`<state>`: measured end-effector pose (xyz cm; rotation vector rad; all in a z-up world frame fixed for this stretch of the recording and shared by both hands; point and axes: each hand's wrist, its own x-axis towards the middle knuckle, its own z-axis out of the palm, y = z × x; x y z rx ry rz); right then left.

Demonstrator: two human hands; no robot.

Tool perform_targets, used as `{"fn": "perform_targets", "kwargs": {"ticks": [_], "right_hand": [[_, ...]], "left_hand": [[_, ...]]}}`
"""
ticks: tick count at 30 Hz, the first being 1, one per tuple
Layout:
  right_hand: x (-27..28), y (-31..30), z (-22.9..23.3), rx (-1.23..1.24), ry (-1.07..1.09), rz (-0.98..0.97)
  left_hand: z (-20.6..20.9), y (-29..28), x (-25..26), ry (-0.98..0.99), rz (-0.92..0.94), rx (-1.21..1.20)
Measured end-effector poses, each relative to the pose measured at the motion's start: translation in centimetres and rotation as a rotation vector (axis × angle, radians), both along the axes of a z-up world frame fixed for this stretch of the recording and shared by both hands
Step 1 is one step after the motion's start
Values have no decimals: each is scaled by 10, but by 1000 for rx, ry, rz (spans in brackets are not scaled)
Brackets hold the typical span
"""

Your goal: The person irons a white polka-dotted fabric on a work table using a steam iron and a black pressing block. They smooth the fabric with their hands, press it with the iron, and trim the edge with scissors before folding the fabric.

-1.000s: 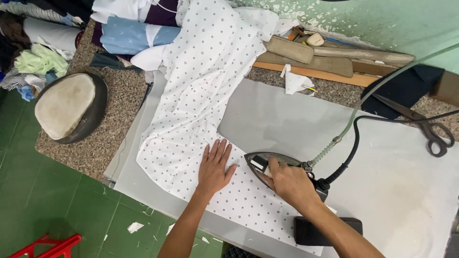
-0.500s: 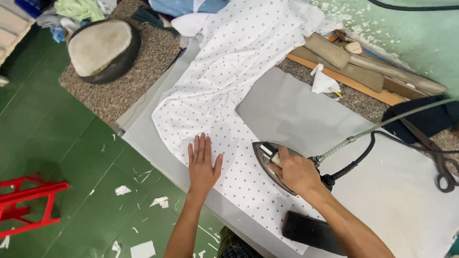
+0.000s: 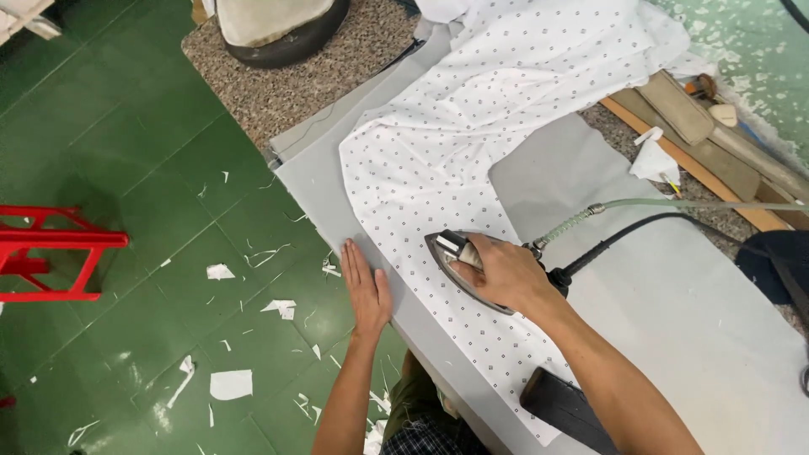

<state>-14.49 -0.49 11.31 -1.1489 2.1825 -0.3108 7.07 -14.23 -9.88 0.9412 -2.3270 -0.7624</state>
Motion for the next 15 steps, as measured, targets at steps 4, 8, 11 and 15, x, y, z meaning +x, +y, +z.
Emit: {"fn": "perform_targets", "kwargs": {"ticks": [4, 8, 11, 15], "right_hand": [[15, -30, 3, -10, -31, 65], [33, -61, -2, -19, -33, 148], [43, -79, -14, -46, -24, 205], [58, -91, -38, -98, 45, 287]], "left_hand": [[-5, 0, 3, 82, -10, 51], [-12, -2, 8, 224, -67, 140], [-5, -5, 12, 295, -115, 212], [15, -9, 14, 390, -112, 364]]}}
